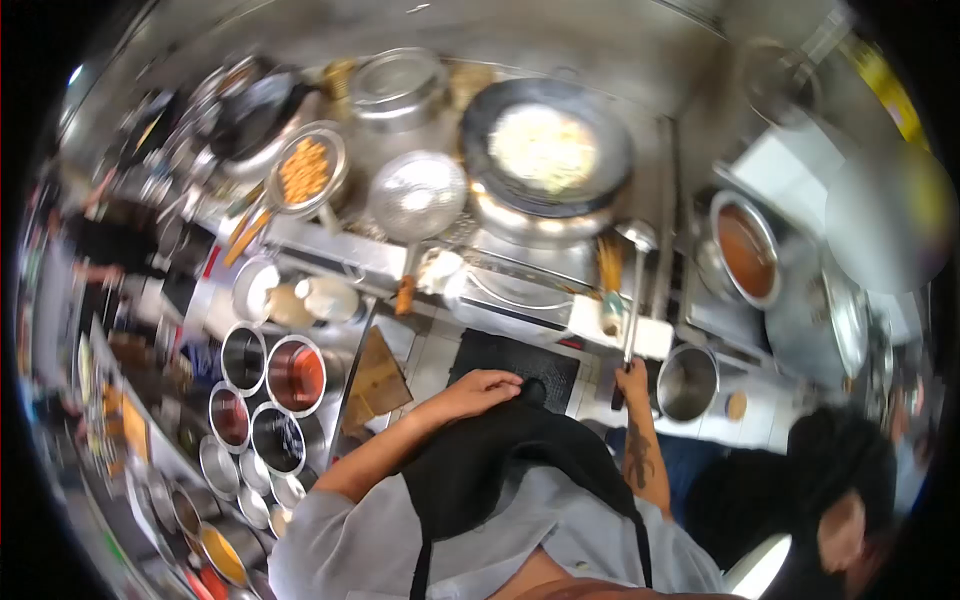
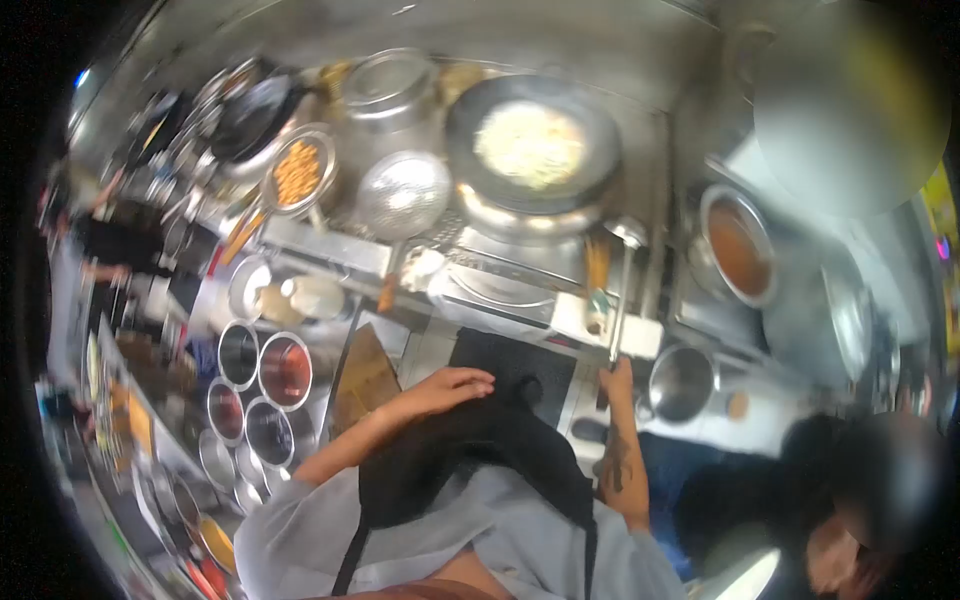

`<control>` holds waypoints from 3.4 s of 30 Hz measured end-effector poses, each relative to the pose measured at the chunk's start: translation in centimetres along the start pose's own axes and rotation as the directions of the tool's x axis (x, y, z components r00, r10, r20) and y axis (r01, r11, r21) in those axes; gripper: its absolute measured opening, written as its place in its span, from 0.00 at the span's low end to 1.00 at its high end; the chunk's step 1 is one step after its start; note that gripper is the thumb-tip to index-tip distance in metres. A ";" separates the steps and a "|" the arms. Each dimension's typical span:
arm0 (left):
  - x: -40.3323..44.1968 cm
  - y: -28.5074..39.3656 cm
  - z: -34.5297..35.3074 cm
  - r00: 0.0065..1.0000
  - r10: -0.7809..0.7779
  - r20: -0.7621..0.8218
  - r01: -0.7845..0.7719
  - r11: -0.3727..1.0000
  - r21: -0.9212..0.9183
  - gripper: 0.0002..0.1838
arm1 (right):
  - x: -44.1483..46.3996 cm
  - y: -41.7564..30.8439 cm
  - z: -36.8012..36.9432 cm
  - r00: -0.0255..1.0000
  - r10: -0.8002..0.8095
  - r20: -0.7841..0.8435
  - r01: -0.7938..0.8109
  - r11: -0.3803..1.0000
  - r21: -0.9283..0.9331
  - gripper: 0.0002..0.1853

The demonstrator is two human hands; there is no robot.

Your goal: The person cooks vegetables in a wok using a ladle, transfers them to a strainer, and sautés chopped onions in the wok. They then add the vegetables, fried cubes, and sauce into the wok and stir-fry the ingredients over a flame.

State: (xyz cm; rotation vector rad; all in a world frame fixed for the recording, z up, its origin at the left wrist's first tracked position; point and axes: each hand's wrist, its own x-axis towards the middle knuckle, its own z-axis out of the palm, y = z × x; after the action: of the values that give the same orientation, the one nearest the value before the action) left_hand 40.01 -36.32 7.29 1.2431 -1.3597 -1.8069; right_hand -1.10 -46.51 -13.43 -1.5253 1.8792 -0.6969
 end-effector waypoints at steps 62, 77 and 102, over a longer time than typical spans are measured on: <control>6.3 -4.1 -14.2 0.696 0.434 -0.571 0.256 0.593 0.763 0.33 | 15.8 -34.7 -1.3 0.681 0.060 0.730 -0.649 0.511 0.564 0.08; 11.8 -3.7 -18.5 0.748 0.199 -0.633 0.500 0.458 0.735 0.40 | 14.0 -36.7 -1.5 0.737 0.081 0.671 -0.535 0.677 0.505 0.04; 5.2 0.9 -15.4 0.829 -0.148 -0.540 -0.141 0.878 -0.457 0.30 | 10.6 -35.1 -2.4 0.842 -0.481 0.243 0.511 0.857 -0.075 0.23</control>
State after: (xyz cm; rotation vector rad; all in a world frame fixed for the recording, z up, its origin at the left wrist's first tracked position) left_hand 51.67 -47.60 5.43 1.3376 -0.5274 -1.4683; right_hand 18.67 -63.73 12.29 -2.1241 1.3939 -0.5956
